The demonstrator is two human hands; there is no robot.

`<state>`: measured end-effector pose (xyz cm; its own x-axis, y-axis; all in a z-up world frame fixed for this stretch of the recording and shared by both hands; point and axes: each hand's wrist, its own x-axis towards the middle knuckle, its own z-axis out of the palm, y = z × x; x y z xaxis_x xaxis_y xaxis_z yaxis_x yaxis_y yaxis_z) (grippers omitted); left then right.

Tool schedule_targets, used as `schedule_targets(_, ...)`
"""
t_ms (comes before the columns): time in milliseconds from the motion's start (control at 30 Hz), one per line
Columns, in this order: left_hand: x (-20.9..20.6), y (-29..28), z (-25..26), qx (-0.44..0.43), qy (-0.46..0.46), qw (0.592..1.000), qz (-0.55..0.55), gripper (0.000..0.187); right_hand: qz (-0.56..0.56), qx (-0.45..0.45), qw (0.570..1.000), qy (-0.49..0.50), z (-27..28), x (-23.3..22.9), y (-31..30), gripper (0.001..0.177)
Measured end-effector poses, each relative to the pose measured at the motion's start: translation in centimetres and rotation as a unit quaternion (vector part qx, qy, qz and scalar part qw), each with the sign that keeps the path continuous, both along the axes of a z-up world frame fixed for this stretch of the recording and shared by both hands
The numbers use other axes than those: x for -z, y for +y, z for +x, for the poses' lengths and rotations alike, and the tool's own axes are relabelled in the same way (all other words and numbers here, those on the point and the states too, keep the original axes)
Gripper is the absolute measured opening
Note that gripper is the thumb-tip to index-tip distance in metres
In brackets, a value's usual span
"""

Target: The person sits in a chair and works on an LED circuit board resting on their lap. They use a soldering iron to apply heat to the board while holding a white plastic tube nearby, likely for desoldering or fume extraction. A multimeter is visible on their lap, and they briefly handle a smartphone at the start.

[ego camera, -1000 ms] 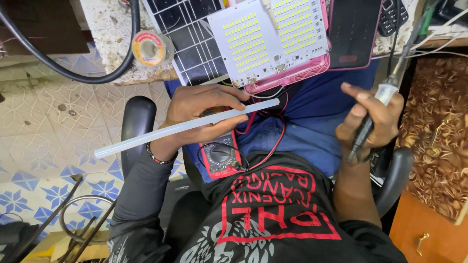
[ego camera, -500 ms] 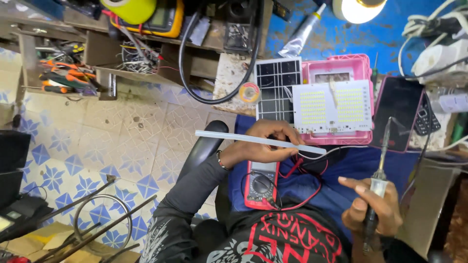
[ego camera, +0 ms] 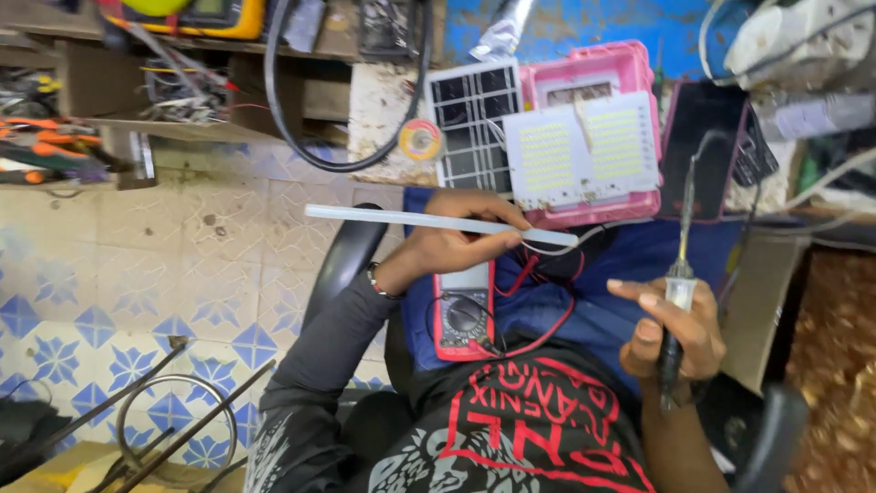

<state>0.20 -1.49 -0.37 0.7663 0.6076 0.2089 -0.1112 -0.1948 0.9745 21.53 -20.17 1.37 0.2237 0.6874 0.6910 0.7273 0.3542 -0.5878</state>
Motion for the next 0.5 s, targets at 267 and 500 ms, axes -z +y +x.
schedule_targets(267,-0.8,0.2,0.2,-0.009,0.007,1.000,0.020,0.012,0.024,0.046,0.997,-0.057,3.4,1.8,-1.0,0.022)
schedule_targets(500,-0.6,0.5,0.3,-0.003,0.003,1.000,0.022,0.017,-0.008,0.083,0.996,-0.044,4.1,2.0,-1.0,0.020)
